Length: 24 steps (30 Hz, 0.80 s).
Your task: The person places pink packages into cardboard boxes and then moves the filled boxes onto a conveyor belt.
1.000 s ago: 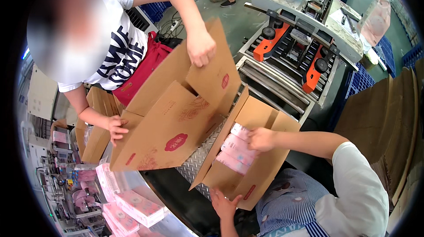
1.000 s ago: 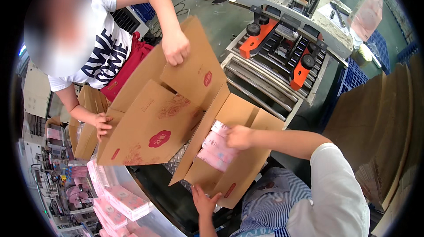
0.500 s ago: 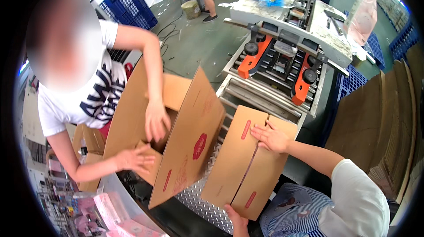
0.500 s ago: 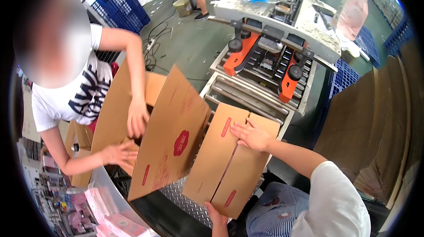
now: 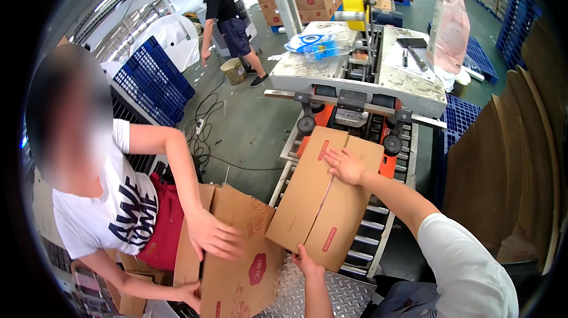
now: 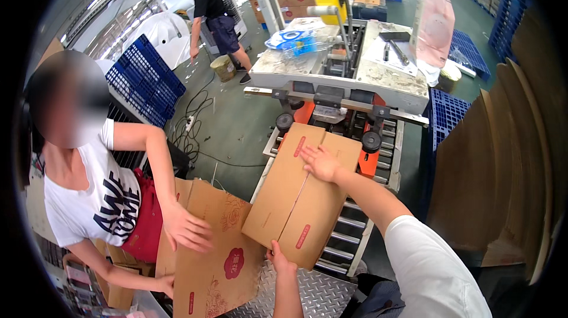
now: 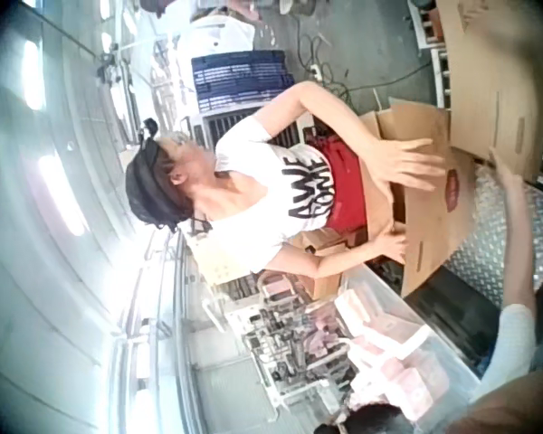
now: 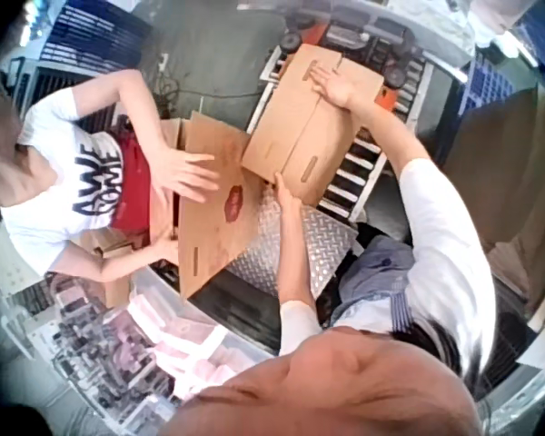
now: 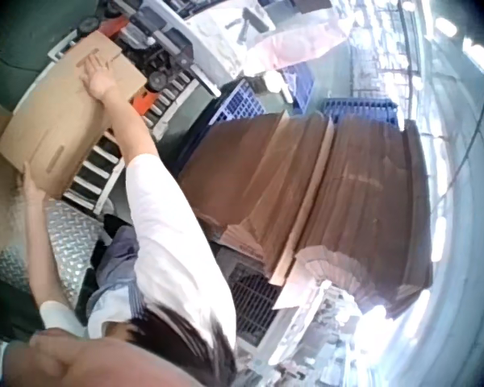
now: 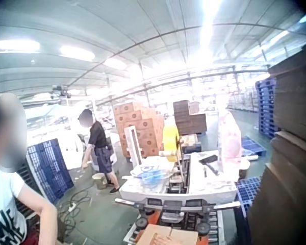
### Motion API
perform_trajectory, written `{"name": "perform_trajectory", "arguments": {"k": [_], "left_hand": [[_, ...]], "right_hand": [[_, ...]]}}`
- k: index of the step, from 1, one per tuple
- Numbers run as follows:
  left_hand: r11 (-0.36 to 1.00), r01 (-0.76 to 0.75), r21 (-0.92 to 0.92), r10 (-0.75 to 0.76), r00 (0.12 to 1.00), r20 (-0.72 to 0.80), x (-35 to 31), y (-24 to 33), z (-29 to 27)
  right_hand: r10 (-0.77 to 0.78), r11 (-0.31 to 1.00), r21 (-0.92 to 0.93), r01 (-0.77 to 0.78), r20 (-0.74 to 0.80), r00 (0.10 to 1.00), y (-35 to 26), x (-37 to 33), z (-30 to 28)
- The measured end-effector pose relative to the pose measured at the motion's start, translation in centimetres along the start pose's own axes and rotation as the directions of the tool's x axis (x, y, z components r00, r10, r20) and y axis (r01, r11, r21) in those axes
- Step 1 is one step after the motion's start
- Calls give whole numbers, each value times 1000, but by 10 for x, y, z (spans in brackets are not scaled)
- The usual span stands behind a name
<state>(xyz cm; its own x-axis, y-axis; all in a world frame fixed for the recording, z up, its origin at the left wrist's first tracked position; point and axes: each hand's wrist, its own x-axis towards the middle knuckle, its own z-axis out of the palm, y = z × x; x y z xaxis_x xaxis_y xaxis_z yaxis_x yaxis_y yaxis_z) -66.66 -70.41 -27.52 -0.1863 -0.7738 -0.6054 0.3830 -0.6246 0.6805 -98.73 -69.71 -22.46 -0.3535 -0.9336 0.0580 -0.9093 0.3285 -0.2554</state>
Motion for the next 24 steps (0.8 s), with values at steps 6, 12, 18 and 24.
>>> {"name": "perform_trajectory", "arguments": {"k": [6,12,18,24], "left_hand": [[999,27,-24,-26,999,35,-12,-41,53],[923,376,-86,-309,855,417,17,-21,88],[851,526,14,-473,753,457,-38,-46,22],[644,748,160,-764,641,79,-131,-137,-188]], "right_hand": [[-85,996,14,86,-68,994,-22,-52,4],[-5,999,33,9,-128,992,-71,-115,10],[-35,986,-167,27,-45,998,-50,-137,22],[374,927,3,-375,-89,923,-38,-105,-4]]}}
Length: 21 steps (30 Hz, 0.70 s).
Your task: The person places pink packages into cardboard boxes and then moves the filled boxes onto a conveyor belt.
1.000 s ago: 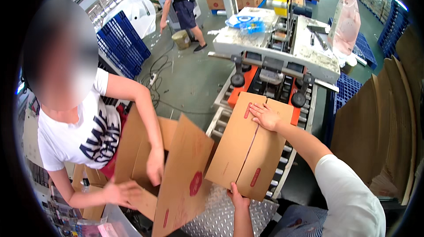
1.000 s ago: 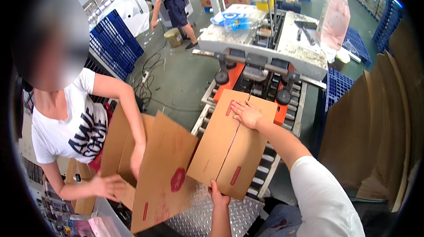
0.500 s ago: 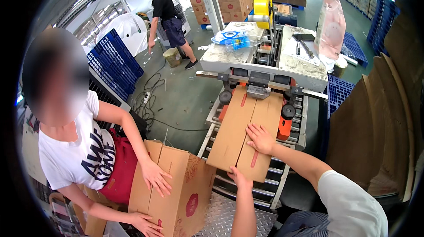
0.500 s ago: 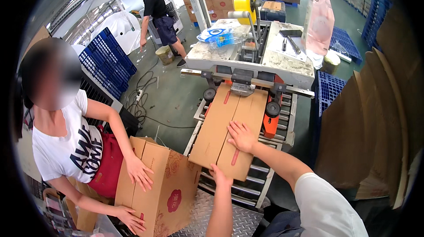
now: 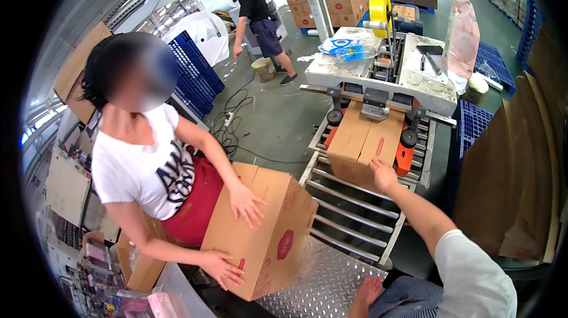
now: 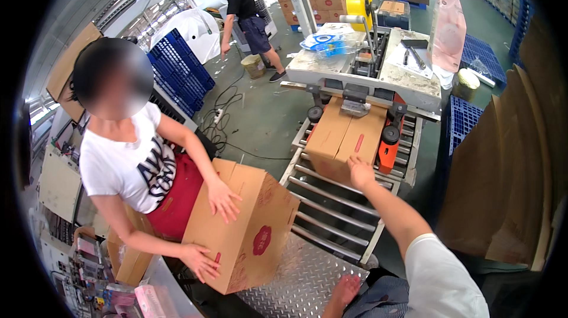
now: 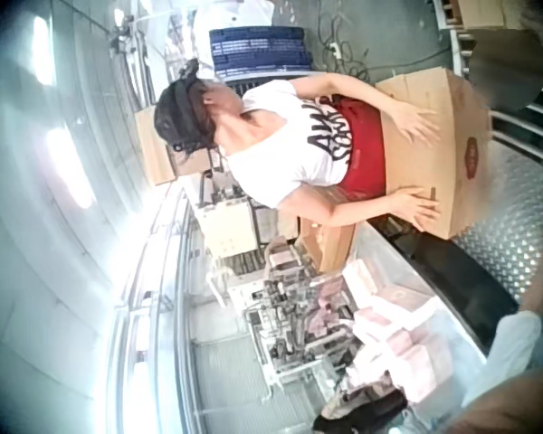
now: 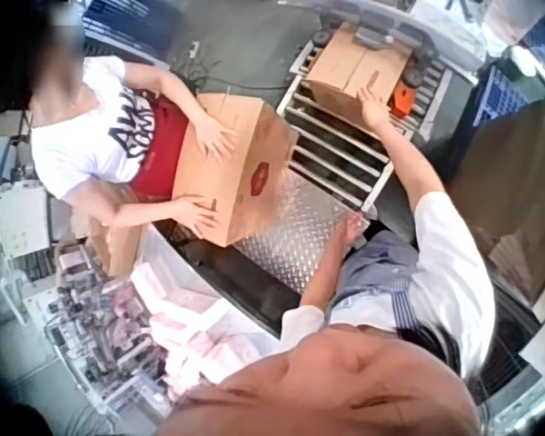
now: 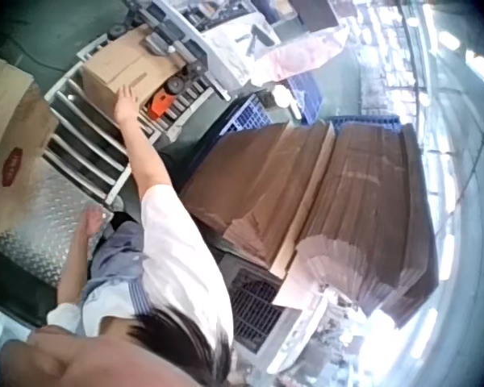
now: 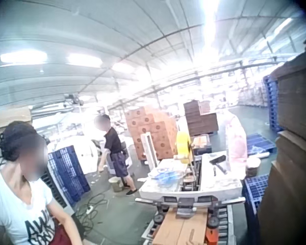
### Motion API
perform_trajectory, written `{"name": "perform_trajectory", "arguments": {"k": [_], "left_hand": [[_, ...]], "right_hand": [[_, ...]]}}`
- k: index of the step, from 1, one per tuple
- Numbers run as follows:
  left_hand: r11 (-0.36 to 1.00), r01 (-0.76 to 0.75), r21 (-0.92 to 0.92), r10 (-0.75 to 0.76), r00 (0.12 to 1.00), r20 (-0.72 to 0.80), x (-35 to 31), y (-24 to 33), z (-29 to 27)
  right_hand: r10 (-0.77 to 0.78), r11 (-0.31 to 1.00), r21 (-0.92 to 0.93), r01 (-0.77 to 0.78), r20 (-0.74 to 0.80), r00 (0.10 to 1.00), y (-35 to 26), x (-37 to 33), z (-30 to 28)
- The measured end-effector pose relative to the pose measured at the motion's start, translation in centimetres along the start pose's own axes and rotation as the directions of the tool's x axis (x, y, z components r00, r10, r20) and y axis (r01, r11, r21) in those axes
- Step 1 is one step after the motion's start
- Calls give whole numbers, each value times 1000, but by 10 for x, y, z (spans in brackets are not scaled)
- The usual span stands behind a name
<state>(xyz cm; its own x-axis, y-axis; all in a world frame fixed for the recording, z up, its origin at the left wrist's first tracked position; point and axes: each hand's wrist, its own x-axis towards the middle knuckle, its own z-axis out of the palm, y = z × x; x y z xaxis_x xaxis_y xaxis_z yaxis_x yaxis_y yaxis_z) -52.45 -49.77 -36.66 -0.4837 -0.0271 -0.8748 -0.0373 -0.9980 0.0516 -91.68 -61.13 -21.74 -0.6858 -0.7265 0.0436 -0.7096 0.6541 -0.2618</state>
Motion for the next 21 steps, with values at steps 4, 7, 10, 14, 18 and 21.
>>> {"name": "perform_trajectory", "arguments": {"k": [4,7,10,14,18,21], "left_hand": [[996,25,-89,-5,977,214,-23,-76,-183],[307,-396,865,373,887,274,-73,-83,-250],[-248,-290,924,458,806,376,-107,-49,-274],[308,-264,914,360,922,146,-82,-12,-224],[669,-194,717,169,980,107,-48,4,-121],[723,-121,681,74,993,97,-39,-11,-76]], "right_hand": [[-220,975,98,201,252,942,-53,-70,-50],[-304,947,203,248,327,895,-33,-162,-69],[-215,976,37,214,311,926,8,-254,-99],[-33,994,-105,29,-30,999,47,-344,-214],[-142,975,-221,-10,-658,740,26,-395,-368],[-259,930,-342,-135,-870,420,21,-434,-477]]}}
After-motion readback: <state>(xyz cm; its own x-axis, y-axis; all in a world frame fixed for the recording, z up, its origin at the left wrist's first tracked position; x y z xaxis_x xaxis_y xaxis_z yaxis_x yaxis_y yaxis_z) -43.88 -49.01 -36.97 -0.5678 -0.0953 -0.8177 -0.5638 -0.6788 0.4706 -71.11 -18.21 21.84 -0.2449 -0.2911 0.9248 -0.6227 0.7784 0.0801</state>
